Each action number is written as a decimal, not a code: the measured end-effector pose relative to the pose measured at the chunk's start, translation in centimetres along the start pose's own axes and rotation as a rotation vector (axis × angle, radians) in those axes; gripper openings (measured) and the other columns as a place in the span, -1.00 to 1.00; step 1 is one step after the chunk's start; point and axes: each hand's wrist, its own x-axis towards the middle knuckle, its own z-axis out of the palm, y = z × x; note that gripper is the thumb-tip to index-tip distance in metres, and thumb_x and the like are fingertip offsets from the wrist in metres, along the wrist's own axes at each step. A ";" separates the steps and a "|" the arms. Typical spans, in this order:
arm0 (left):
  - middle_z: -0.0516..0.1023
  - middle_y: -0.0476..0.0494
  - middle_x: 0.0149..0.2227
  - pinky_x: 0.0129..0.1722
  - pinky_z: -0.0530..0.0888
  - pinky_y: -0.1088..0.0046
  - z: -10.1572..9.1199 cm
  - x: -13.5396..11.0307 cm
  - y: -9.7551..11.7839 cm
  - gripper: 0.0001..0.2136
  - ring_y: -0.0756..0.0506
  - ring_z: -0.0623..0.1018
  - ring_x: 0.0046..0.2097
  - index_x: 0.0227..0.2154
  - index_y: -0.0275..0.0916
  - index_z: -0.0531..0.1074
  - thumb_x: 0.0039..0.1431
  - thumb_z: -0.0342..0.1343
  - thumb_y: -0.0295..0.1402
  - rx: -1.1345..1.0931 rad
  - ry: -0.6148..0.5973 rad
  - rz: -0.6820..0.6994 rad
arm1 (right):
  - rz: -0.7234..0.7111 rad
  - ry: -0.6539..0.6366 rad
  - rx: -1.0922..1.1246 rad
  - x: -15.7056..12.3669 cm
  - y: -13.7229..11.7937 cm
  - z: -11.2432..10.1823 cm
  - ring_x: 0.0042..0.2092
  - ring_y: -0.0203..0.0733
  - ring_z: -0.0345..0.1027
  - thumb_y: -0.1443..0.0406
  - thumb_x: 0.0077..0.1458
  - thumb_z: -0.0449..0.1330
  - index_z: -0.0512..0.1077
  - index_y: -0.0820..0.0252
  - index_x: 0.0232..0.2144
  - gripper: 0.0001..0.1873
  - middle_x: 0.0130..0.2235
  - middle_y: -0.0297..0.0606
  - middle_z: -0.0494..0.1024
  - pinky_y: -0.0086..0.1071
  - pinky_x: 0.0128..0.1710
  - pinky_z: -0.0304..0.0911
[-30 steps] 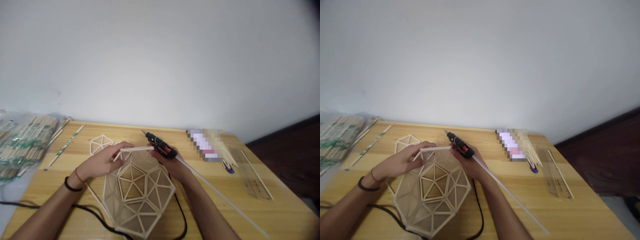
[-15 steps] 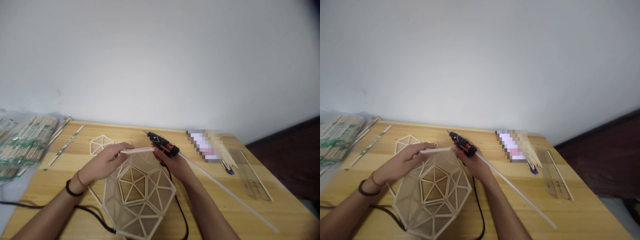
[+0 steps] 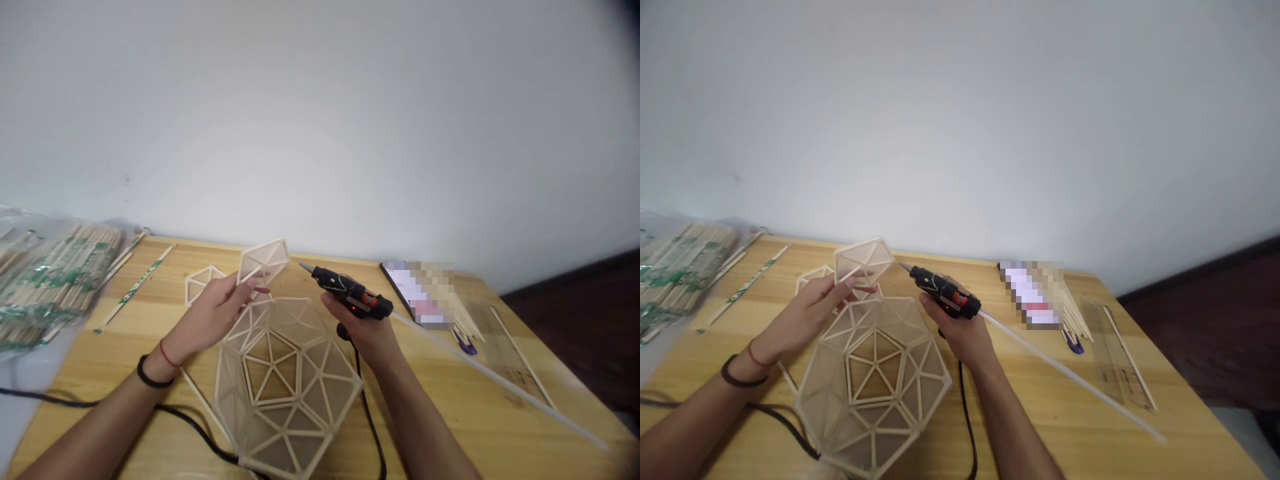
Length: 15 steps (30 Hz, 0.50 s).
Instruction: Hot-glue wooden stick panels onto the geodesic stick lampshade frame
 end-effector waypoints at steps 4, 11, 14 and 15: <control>0.66 -0.10 -0.30 -0.30 0.43 0.44 0.0 0.0 0.1 -0.53 -0.09 0.56 -0.27 -0.17 -0.24 0.60 0.46 -0.17 -0.07 0.030 -0.018 -0.033 | 0.009 -0.054 -0.018 0.1 0.4 0.0 -0.26 -0.01 0.46 0.01 0.06 0.32 0.54 0.10 -0.33 -0.70 -0.36 -0.26 0.58 -0.24 -0.30 0.33; 0.58 -0.07 -0.46 -0.34 0.38 0.41 -0.5 0.2 0.0 -0.53 -0.09 0.54 -0.37 -0.45 -0.25 0.52 0.42 -0.12 -0.08 0.136 0.080 -0.066 | -0.047 -0.223 0.137 0.0 0.3 0.3 -0.05 -0.03 0.51 0.09 0.19 0.28 0.55 0.06 -0.10 -0.71 -0.05 -0.19 0.64 -0.21 -0.05 0.36; 0.53 -0.03 -0.48 -0.38 0.37 0.45 -0.8 0.3 -0.5 -0.65 -0.06 0.51 -0.41 -0.45 -0.23 0.44 0.36 -0.01 -0.12 0.117 0.150 -0.065 | -0.124 -0.298 0.068 -0.2 -0.4 0.2 -0.14 -0.08 0.51 0.14 0.21 0.26 0.57 0.10 -0.14 -0.77 -0.10 -0.18 0.65 -0.26 -0.15 0.35; 0.48 0.01 -0.52 -0.43 0.35 0.47 -0.8 0.3 -0.7 -0.71 -0.04 0.48 -0.45 -0.44 -0.22 0.39 0.32 0.05 -0.14 0.107 0.204 -0.065 | -0.143 -0.294 0.026 -0.2 -0.6 0.1 -0.18 -0.09 0.50 0.15 0.20 0.26 0.57 0.12 -0.19 -0.79 -0.15 -0.18 0.65 -0.27 -0.19 0.33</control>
